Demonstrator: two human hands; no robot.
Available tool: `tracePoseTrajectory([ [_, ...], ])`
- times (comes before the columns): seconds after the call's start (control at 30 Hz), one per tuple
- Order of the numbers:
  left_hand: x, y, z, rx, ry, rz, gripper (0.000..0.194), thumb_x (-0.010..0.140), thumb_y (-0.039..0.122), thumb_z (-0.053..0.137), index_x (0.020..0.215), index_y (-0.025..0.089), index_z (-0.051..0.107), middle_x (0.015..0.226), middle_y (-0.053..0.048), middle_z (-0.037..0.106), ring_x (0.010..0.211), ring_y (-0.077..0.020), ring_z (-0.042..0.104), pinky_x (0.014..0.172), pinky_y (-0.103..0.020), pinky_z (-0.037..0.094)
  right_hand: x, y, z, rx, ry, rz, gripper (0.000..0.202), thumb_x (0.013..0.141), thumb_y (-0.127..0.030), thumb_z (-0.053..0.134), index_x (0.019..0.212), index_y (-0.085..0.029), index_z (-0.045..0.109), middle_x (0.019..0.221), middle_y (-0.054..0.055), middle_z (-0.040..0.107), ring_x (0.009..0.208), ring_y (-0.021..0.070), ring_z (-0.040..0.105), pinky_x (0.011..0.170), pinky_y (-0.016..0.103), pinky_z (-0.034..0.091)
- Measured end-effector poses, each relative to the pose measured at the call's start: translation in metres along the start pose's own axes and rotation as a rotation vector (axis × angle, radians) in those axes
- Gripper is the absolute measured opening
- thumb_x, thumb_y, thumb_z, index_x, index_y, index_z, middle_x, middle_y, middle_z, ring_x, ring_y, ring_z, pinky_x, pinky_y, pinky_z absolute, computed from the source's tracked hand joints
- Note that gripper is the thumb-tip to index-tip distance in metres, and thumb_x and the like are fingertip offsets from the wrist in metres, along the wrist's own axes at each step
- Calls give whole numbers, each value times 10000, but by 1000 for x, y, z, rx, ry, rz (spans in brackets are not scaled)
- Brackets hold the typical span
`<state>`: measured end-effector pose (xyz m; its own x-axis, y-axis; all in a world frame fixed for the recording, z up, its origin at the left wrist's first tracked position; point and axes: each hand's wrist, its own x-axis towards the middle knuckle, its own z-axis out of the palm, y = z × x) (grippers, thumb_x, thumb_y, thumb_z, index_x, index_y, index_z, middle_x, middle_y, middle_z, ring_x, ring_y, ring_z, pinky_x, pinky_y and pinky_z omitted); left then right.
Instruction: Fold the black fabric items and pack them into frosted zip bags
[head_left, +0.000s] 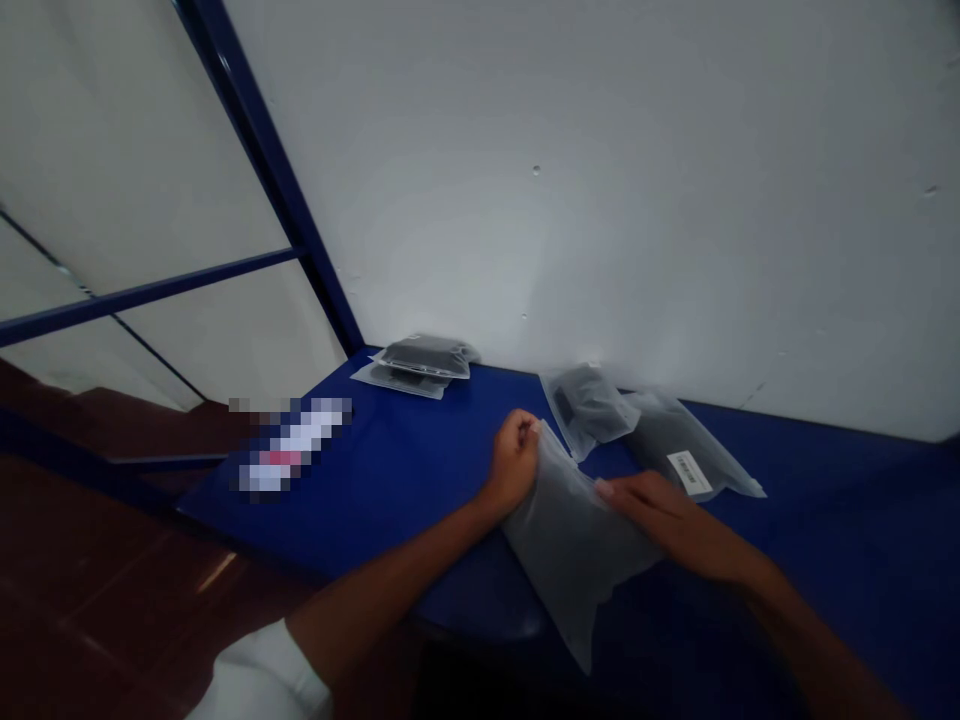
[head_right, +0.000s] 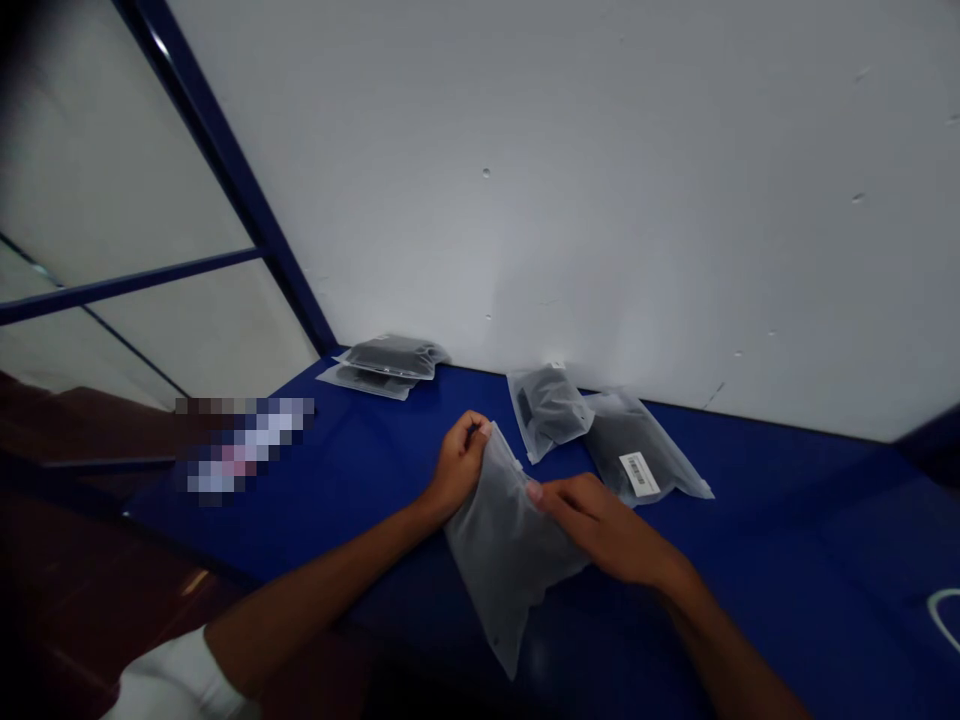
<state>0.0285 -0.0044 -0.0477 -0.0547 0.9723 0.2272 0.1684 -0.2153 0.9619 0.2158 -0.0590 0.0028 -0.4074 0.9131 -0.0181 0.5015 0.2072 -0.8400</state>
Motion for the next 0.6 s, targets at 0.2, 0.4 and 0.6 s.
tracePoseTrajectory([
  [0.2,2,4,0,-70,-19,-49,156,819,298,471,711,185,477,605,47,408,581,-108,382,556,-220,325,17,7,12,109,312,105,334,753,-501,661,907,-205,689,750,20,643,674,182,579,618,303,445],
  [0.4,0,3,3,-217,-234,-104,251,716,373,672,771,172,532,678,40,516,625,-101,476,609,-216,375,21,11,15,100,199,85,287,758,-466,653,770,-192,736,764,52,689,758,225,618,696,349,456],
  [0.6,2,3,0,-323,-463,-189,356,599,330,785,779,154,532,660,25,584,568,-83,518,562,-200,387,22,14,14,92,227,132,214,716,-381,659,678,-178,718,649,39,675,634,183,589,578,297,422],
])
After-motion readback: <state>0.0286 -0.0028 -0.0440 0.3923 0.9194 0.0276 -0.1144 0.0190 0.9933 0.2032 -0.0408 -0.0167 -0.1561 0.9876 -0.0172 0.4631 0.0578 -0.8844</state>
